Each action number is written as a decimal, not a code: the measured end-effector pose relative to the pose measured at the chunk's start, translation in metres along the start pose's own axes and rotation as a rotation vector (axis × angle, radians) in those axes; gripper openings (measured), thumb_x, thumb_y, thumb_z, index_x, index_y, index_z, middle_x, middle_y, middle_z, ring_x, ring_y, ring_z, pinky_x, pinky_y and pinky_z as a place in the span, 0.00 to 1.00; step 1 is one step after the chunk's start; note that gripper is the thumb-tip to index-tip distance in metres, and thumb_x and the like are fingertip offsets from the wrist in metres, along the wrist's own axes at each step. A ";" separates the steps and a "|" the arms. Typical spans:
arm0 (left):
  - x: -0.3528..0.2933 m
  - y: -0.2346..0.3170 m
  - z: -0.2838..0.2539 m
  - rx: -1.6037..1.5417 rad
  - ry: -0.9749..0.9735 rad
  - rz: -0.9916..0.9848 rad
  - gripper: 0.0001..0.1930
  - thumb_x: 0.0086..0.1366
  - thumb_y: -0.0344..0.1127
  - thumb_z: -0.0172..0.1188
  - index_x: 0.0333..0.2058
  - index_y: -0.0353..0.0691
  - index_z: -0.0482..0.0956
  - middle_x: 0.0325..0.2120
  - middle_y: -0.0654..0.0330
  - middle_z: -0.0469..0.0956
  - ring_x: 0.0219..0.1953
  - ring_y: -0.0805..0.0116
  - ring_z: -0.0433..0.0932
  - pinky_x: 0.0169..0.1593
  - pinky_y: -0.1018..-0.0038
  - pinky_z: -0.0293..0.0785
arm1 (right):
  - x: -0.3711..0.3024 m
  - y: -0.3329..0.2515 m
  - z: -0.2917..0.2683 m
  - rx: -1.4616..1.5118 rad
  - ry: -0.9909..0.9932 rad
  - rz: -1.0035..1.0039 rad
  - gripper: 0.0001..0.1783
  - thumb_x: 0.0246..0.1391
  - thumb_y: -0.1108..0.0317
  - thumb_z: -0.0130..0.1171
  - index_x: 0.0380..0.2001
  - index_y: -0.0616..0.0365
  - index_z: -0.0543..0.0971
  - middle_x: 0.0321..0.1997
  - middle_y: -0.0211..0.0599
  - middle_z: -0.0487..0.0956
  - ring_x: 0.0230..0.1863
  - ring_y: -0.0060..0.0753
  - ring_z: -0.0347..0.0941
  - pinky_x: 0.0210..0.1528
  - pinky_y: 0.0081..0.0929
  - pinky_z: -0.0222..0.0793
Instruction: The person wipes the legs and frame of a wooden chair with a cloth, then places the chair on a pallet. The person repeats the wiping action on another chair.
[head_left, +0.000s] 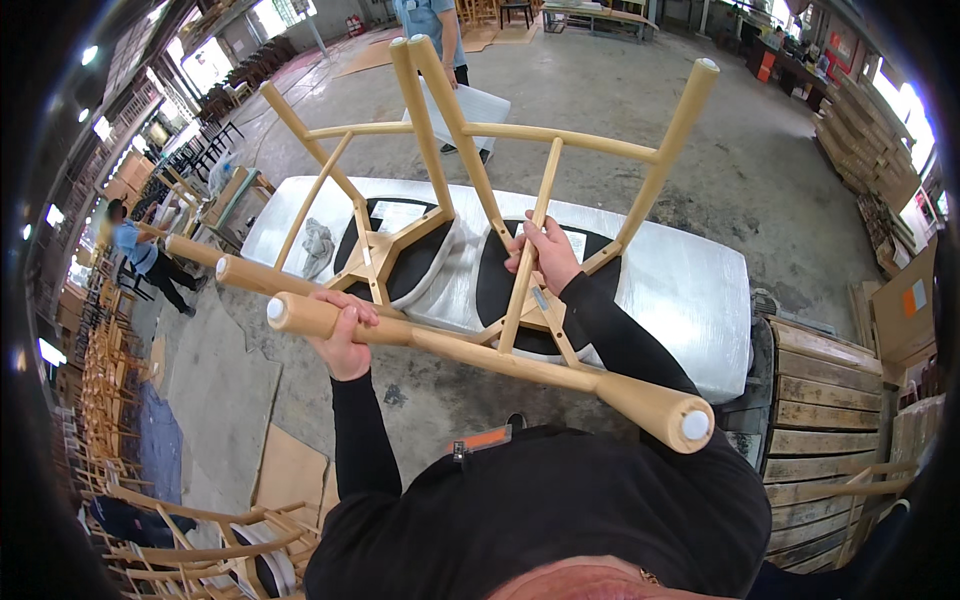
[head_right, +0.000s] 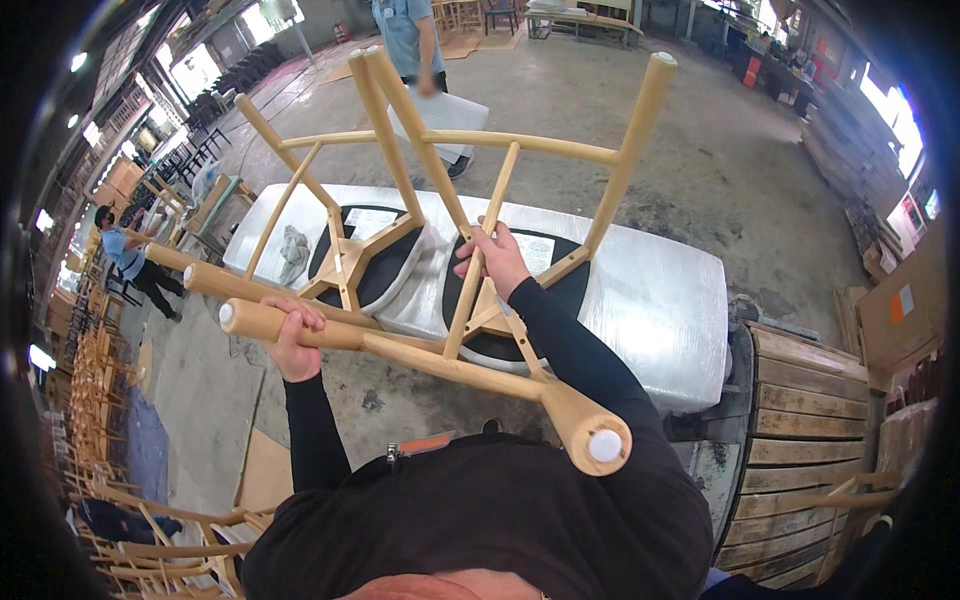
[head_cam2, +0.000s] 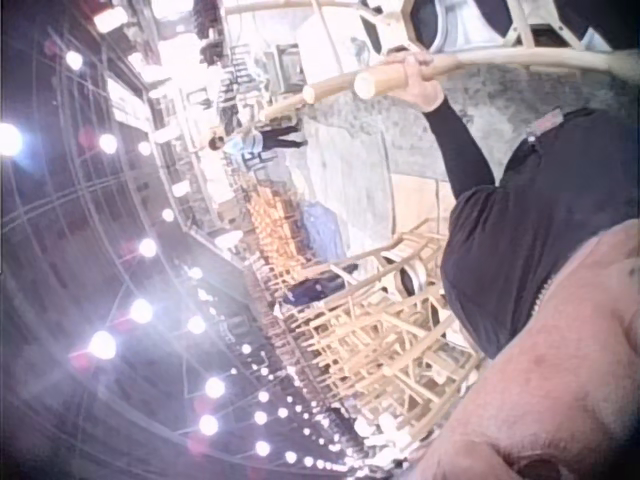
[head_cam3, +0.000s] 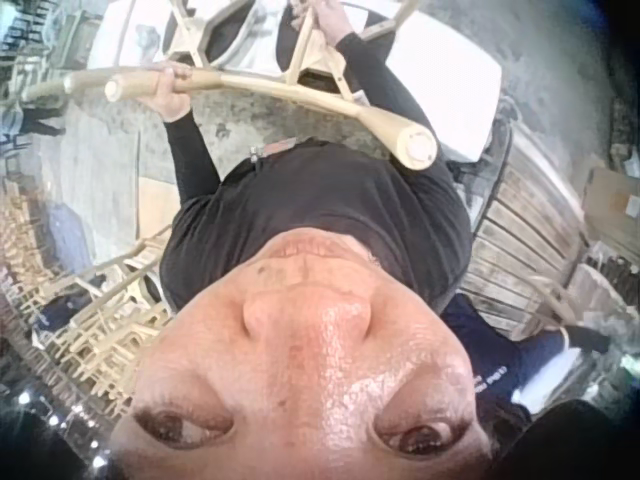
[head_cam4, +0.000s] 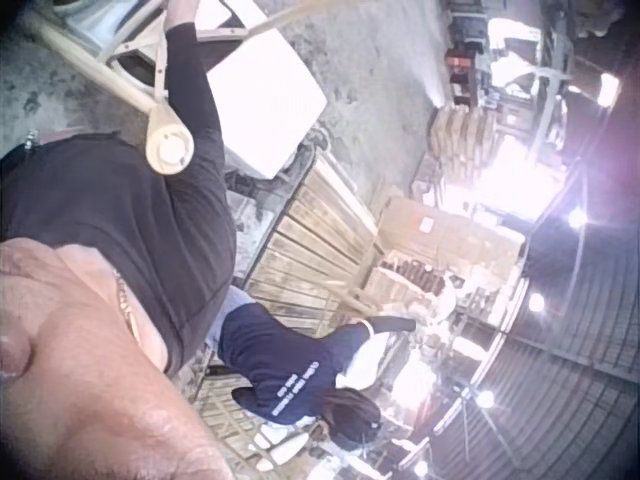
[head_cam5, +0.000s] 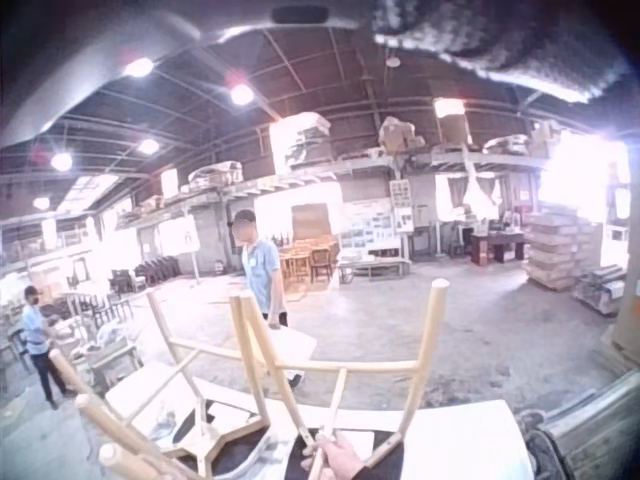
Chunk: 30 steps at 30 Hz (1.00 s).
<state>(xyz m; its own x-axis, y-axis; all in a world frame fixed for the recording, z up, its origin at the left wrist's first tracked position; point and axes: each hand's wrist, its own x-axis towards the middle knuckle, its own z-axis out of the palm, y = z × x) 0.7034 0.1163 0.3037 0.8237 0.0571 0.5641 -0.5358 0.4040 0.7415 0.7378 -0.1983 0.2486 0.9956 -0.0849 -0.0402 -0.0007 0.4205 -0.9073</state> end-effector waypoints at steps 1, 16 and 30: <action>0.002 -0.001 0.002 -0.013 0.028 -0.014 0.12 0.55 0.23 0.57 0.37 0.38 0.66 0.20 0.56 0.71 0.21 0.64 0.73 0.32 0.67 0.74 | 0.002 0.001 -0.005 -0.022 0.026 -0.042 0.26 0.68 0.61 0.48 0.63 0.60 0.59 0.29 0.38 0.73 0.25 0.34 0.77 0.29 0.31 0.79; -0.097 0.028 0.128 0.190 -0.197 0.058 0.13 0.59 0.31 0.58 0.39 0.41 0.64 0.24 0.57 0.71 0.26 0.65 0.73 0.39 0.65 0.71 | -0.072 -0.028 -0.120 -0.061 -0.022 0.055 0.20 0.65 0.67 0.50 0.55 0.67 0.63 0.24 0.39 0.76 0.20 0.34 0.77 0.25 0.30 0.78; -0.198 0.017 0.363 0.076 -0.249 -0.025 0.14 0.57 0.24 0.58 0.39 0.41 0.63 0.25 0.57 0.73 0.25 0.65 0.75 0.37 0.64 0.75 | -0.191 -0.150 -0.338 -0.181 -0.015 0.037 0.19 0.67 0.64 0.49 0.54 0.64 0.66 0.24 0.36 0.75 0.19 0.30 0.75 0.24 0.25 0.75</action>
<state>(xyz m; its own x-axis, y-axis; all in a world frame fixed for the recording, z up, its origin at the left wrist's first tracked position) 0.4637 -0.2192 0.3365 0.7711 -0.1823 0.6100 -0.5358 0.3318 0.7764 0.5164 -0.5506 0.2512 0.9959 -0.0578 -0.0702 -0.0534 0.2536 -0.9658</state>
